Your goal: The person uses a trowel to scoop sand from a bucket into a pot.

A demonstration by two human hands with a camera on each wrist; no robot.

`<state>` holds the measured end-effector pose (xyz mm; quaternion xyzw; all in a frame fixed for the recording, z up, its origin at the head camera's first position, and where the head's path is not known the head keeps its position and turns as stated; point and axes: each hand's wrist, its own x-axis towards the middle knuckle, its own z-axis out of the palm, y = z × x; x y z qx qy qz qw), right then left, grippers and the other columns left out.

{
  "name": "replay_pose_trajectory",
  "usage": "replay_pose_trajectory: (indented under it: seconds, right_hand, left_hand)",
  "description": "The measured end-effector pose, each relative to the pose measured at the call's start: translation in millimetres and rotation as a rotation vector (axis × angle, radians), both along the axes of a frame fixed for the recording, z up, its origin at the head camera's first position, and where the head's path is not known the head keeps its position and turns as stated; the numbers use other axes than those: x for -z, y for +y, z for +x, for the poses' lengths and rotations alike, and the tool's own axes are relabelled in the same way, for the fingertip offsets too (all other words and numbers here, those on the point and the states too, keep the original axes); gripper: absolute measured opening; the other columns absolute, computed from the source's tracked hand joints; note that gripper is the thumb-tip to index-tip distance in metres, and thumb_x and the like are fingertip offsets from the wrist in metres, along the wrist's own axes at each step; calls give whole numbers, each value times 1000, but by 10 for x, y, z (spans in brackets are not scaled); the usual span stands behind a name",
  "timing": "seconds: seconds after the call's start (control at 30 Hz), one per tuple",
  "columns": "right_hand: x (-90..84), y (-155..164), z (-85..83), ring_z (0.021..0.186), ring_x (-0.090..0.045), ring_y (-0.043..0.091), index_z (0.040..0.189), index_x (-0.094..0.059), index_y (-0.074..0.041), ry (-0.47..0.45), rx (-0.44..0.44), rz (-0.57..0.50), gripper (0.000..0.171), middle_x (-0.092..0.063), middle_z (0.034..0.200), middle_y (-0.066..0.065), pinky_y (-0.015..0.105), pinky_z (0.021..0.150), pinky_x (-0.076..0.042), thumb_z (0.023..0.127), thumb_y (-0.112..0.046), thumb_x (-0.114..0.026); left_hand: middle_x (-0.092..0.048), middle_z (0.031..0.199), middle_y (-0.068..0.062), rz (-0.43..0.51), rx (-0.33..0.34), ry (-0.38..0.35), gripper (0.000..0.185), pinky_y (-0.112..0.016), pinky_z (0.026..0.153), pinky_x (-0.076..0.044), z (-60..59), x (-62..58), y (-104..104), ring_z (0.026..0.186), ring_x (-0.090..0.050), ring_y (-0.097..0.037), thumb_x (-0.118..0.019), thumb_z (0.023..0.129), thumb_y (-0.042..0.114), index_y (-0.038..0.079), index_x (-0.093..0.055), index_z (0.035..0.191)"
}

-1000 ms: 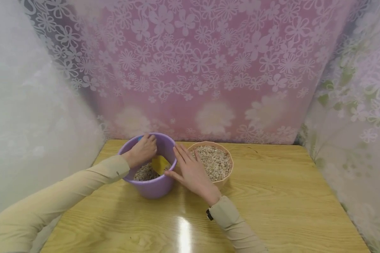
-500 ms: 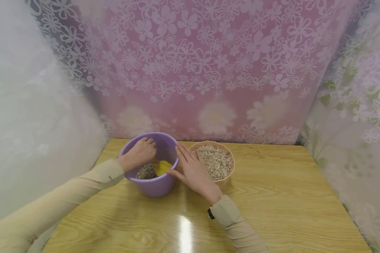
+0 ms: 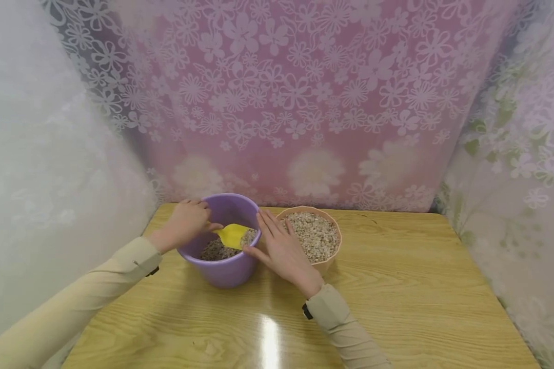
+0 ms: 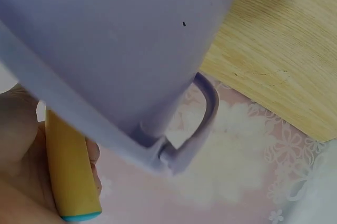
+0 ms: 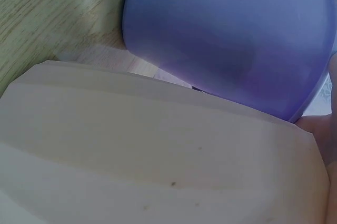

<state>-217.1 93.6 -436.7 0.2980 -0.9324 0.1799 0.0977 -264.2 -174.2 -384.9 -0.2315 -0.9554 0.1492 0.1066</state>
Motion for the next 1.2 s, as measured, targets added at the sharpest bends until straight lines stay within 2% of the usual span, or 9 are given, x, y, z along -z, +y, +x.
replay_pose_trajectory:
  seconds: [0.17,0.43,0.6,0.8,0.93,1.07,1.2]
  right_hand:
    - [-17,13,0,156,-1,17,163,-11,-12,-26,3,6,87,0,170,-3,57,122,-9,101,-70,-31]
    - [-11,19,1,156,0,16,163,-11,-14,-41,16,2,87,-1,170,-4,57,123,-8,100,-71,-31]
    - [-20,20,13,156,-1,16,163,-11,-13,-46,15,-5,87,-1,170,-4,56,123,-8,100,-71,-32]
    - [-13,14,9,156,0,16,163,-11,-13,-43,13,-1,86,-1,170,-4,56,123,-8,101,-69,-33]
    - [-15,2,10,156,0,15,163,-12,-13,-46,15,1,85,0,170,-5,57,123,-8,101,-68,-35]
    - [-48,-8,24,156,1,16,163,-12,-15,-67,24,7,85,0,170,-5,59,122,-8,101,-68,-36]
    - [-109,15,36,157,-3,20,163,-11,-15,-59,45,5,84,-5,170,0,63,120,-10,102,-62,-44]
  left_hand:
    - [-70,85,-8,67,-36,25,58,-41,80,-55,53,-73,-70,85,-66,-27,-59,94,61,8,-67,72]
    - [-64,73,-6,156,-73,27,61,-36,62,-50,117,-177,-179,67,-59,-24,-60,95,60,13,-55,56]
    - [-66,80,-7,202,-106,-18,60,-36,63,-50,177,-236,-201,71,-59,-24,-59,96,59,14,-59,57]
    - [-64,80,-5,238,-122,-49,58,-35,60,-47,220,-240,-226,71,-56,-23,-58,97,59,14,-61,59]
    - [-60,75,-4,261,-122,-43,57,-35,57,-45,238,-245,-244,69,-54,-23,-59,97,58,14,-59,61]
    - [-55,68,-1,274,-121,-34,59,-33,53,-42,262,-280,-234,62,-51,-21,-59,97,58,15,-54,56]
    - [-51,62,-1,267,-102,-1,62,-31,50,-39,284,-344,-180,56,-47,-19,-58,97,58,16,-49,52]
